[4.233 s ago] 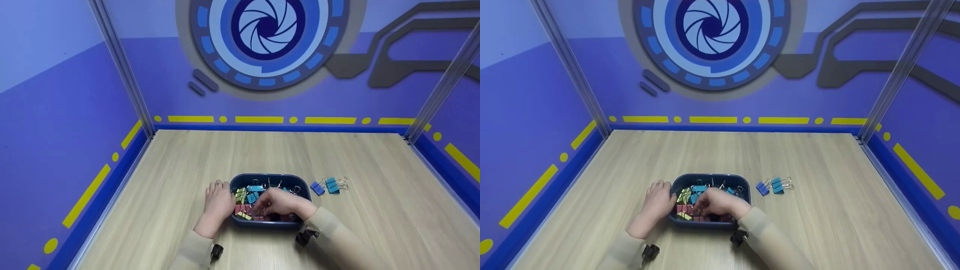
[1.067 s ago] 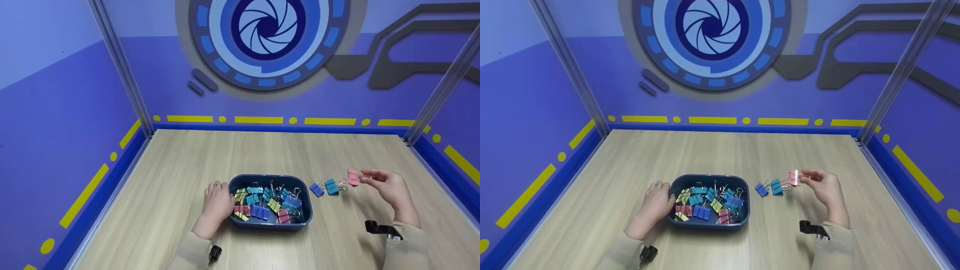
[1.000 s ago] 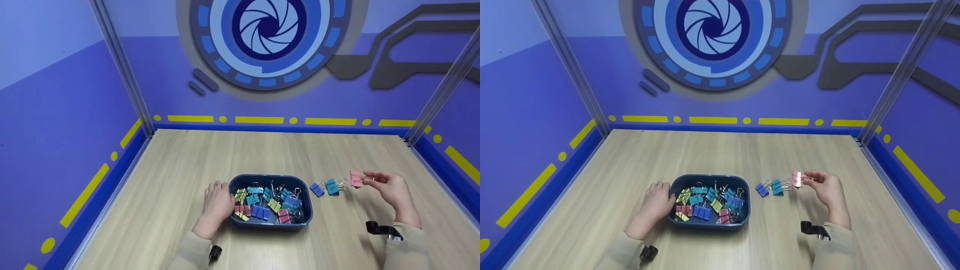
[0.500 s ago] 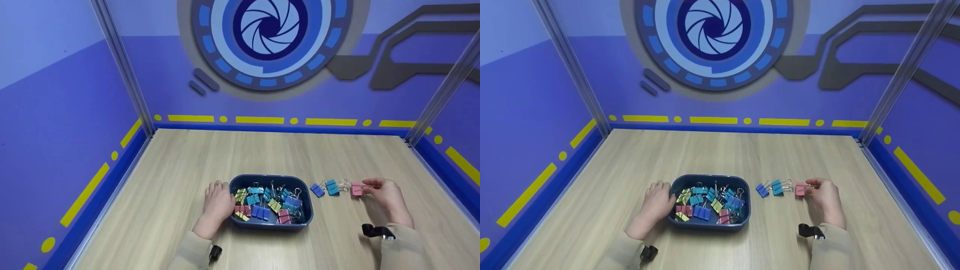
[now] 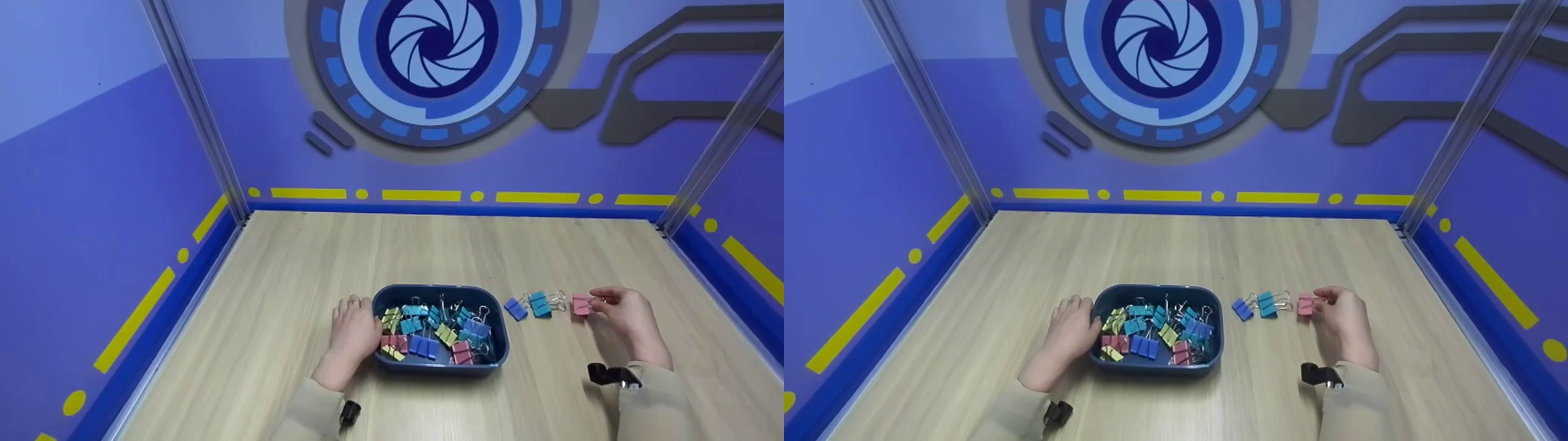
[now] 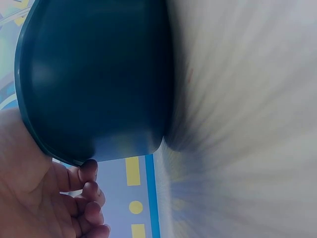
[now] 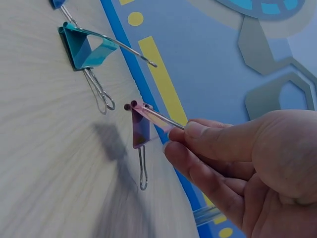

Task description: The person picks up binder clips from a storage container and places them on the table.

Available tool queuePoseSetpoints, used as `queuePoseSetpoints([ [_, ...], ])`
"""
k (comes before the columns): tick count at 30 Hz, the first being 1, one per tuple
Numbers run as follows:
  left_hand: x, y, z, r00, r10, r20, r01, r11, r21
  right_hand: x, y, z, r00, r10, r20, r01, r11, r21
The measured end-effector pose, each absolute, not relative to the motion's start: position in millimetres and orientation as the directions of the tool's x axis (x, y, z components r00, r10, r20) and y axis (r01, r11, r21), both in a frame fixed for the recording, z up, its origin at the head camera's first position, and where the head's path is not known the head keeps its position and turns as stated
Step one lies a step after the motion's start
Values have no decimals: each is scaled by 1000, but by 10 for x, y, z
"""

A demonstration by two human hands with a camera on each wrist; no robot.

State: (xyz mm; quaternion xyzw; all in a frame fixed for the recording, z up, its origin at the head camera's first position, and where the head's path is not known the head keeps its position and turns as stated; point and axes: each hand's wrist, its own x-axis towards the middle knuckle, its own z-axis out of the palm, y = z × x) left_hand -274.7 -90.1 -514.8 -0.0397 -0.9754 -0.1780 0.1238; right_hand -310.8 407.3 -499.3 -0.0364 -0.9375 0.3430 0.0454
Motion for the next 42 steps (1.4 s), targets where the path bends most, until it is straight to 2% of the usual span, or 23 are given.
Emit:
queuePoseSetpoints([
  [5, -2756, -906, -5150, -969, 35, 244, 121, 930, 346, -3130, 4046, -5038, -991, 116, 72, 46, 778, -626],
  [15, -2758, -902, -5164, -962, 38, 269, 131, 933, 336, -3172, 3960, -5105, -992, 122, -21, 105, 741, -663],
  [28, -2747, -904, -5171, -965, 33, 261, 123, 933, 339, -3144, 3939, -5152, -997, 65, 43, 21, 754, -657],
  [36, -2744, -904, -5179, -962, 36, 271, 129, 933, 335, -3110, 3931, -5095, -997, 74, 36, 33, 760, -649],
  [42, -2754, -903, -5171, -961, 36, 273, 129, 935, 331, -3099, 3872, -4944, -988, 72, 138, -29, 787, -616],
])
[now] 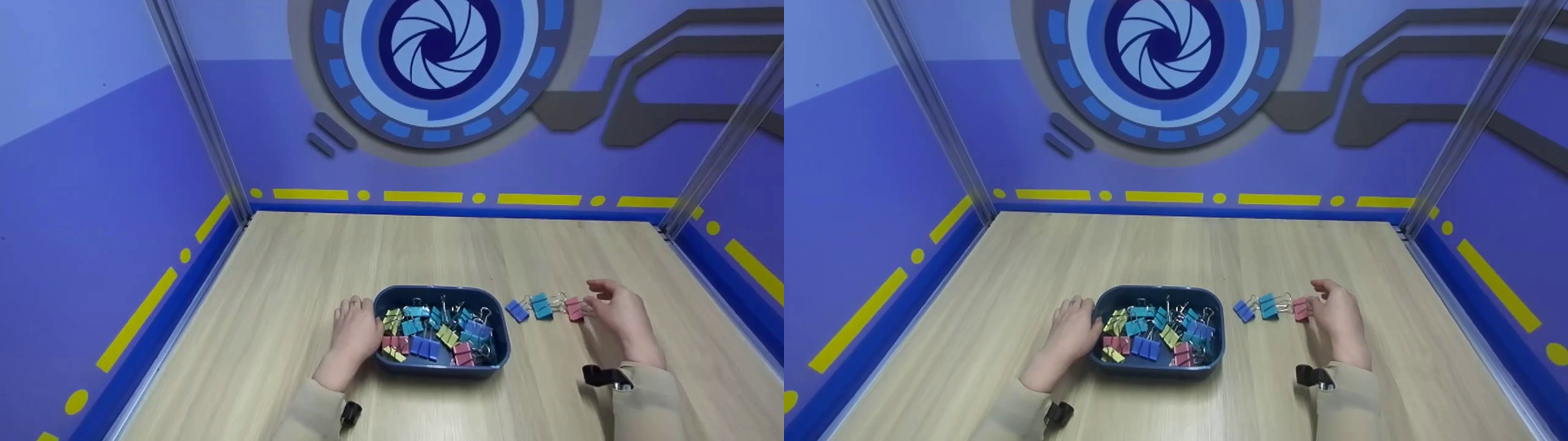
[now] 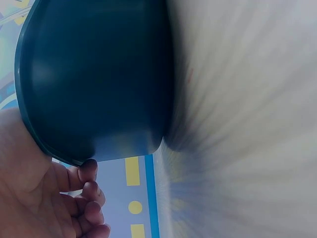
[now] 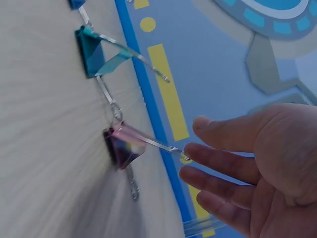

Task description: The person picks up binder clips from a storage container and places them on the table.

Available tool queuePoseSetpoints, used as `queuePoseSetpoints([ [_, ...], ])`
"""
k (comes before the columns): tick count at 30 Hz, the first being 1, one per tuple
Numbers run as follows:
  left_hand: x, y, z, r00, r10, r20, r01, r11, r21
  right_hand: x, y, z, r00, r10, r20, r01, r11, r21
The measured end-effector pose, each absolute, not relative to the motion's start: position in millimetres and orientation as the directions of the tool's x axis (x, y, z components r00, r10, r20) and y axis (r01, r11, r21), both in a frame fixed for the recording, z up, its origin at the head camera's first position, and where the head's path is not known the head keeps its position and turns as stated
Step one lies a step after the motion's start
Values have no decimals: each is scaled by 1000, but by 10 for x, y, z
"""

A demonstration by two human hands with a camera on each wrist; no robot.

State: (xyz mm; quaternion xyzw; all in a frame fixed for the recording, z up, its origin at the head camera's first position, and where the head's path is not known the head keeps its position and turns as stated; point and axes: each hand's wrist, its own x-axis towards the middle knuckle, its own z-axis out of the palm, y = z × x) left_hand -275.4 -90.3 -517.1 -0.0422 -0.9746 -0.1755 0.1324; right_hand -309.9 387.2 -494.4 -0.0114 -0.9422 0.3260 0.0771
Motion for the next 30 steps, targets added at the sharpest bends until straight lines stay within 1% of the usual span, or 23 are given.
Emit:
queuePoseSetpoints([
  [2, -2755, -904, -5167, -960, 36, 279, 131, 935, 330, -3098, 3835, -4891, -979, 66, 190, -65, 790, -610],
  [6, -2751, -908, -5168, -957, 38, 287, 136, 934, 331, -3076, 3719, -4787, -964, 73, 256, -107, 776, -622],
  [11, -2741, -913, -5172, -957, 38, 288, 139, 931, 338, -3051, 3528, -4666, -959, 39, 282, -166, 729, -664],
  [15, -2738, -916, -5166, -956, 35, 292, 137, 932, 337, -3047, 3350, -4612, -974, -28, 225, -189, 648, -738],
  [19, -2746, -914, -5161, -958, 32, 286, 133, 931, 341, -3064, 3131, -4601, -975, -133, 181, -224, 568, -792],
  [23, -2759, -908, -5153, -958, 36, 286, 137, 929, 343, -3077, 2887, -4621, -951, -262, 165, -280, 502, -818],
  [30, -2753, -905, -5158, -962, 36, 272, 134, 926, 352, -3085, 2483, -4728, -894, -437, 102, -294, 398, -869],
])
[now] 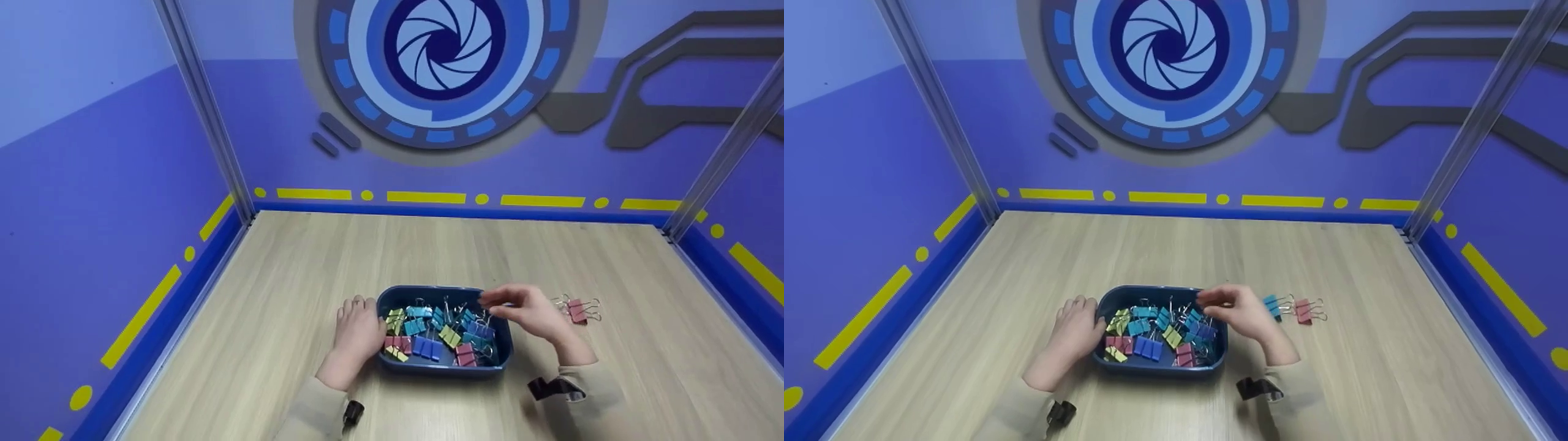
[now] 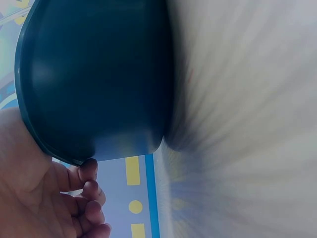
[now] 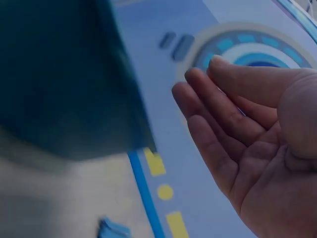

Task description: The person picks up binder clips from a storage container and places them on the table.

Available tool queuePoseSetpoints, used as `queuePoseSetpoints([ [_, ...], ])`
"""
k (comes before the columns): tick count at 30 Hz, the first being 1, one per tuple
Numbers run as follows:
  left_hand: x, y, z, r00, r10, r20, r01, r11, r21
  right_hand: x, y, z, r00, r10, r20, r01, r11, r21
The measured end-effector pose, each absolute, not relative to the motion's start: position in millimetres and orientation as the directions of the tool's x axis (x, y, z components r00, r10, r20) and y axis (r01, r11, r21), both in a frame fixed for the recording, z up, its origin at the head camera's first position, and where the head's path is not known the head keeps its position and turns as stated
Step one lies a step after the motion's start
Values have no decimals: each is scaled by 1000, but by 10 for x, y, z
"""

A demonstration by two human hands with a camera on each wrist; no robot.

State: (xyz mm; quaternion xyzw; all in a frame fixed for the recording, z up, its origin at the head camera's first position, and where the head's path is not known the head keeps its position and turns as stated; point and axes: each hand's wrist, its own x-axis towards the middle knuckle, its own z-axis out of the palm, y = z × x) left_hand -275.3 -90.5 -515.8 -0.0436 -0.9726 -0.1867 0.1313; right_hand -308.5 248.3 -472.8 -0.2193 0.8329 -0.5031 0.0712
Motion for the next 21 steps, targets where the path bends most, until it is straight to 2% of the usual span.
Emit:
queuePoseSetpoints([
  [8, -2745, -894, -5139, -958, 40, 285, 139, 932, 335, -3150, 2111, -4810, -824, -565, 44, -317, 396, -862],
  [21, -2760, -902, -5161, -960, 40, 277, 137, 931, 339, -3225, 1670, -4873, -733, -680, 21, -448, 459, -768],
])
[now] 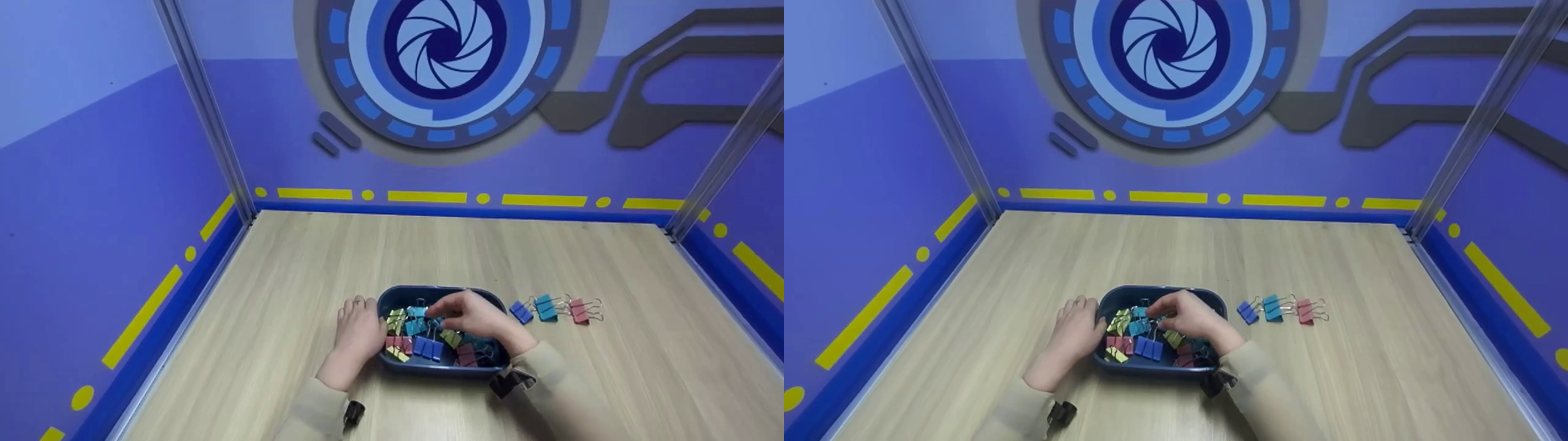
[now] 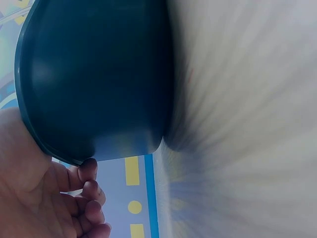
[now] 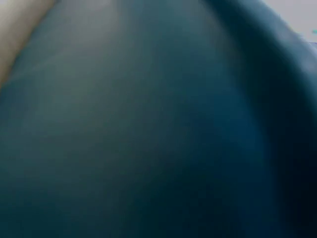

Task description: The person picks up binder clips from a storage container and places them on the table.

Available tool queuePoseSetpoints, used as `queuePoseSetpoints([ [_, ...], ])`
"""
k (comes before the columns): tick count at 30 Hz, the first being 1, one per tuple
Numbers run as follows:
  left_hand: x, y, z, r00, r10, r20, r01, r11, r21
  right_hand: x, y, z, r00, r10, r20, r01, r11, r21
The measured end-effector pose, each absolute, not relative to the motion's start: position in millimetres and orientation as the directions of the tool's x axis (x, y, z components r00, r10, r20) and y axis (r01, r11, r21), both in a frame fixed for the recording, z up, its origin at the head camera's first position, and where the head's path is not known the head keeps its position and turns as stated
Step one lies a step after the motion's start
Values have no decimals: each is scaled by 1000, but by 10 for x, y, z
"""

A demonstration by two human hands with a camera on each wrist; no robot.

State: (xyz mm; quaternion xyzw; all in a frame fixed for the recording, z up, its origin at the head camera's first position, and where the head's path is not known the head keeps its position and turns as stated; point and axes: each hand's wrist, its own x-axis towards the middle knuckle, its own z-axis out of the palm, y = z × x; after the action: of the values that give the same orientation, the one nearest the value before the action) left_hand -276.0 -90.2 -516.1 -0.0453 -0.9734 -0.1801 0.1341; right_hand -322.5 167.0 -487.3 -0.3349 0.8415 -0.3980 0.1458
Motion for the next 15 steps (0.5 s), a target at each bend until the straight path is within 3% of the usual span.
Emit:
queuePoseSetpoints([
  [15, -2761, -899, -5156, -967, 35, 254, 127, 926, 355, -3177, 1538, -4911, -690, -723, -27, -540, 540, -645],
])
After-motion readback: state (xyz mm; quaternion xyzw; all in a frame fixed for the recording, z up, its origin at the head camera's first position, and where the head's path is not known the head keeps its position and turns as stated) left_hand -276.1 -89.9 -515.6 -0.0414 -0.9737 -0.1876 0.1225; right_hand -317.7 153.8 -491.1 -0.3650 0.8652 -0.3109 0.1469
